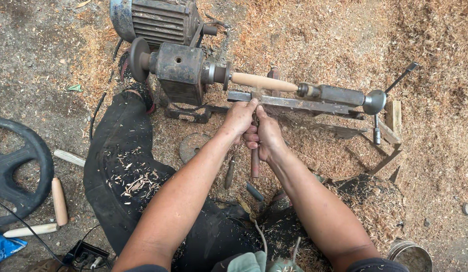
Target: The person operates a wood lathe to shape a cylindrical wooden blank into a tapered spindle. They use a chisel to shave the rotating wood, creating shavings and refining the profile.
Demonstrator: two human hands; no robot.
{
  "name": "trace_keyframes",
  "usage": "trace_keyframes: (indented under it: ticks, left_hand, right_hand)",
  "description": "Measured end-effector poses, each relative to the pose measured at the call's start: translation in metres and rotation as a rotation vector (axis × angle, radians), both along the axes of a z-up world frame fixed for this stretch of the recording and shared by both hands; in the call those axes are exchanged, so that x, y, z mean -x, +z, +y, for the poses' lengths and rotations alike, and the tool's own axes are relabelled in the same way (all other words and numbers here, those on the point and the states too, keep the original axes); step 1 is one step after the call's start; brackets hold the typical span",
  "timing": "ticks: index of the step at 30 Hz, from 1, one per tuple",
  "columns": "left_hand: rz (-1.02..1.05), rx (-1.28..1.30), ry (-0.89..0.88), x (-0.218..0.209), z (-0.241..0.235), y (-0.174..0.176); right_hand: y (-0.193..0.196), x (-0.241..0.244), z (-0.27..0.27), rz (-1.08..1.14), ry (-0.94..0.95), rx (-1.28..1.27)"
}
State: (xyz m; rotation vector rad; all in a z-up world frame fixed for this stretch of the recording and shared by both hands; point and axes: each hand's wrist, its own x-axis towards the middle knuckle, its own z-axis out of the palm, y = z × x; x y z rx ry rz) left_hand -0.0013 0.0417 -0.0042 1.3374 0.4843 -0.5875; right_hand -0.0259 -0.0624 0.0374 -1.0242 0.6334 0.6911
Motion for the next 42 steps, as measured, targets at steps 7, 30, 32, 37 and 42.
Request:
trace_keyframes:
  ticks: [7,30,32,37,42]
  left_hand:
    - [-0.018,-0.056,0.020,0.002,0.024,0.007]
    - [-0.012,-0.123,0.063,0.003,0.060,0.032]
    - [0.030,-0.098,0.062,0.003,0.057,0.030]
    - [-0.044,-0.117,0.070,0.002,0.046,0.013]
    - [-0.059,-0.093,0.083,0.002,0.030,-0.001]
  right_hand:
    - [-0.005,0.000,0.026,-0.008,-0.026,-0.027]
    - [-0.018,0.003,0.079,-0.038,-0.185,-0.031]
    - [-0.018,0.003,0.074,-0.039,-0.186,-0.034]
    - [-0.014,0.005,0.066,-0.074,-0.177,-0.060]
    - [0.002,0.007,0.052,-0.028,-0.193,-0.022]
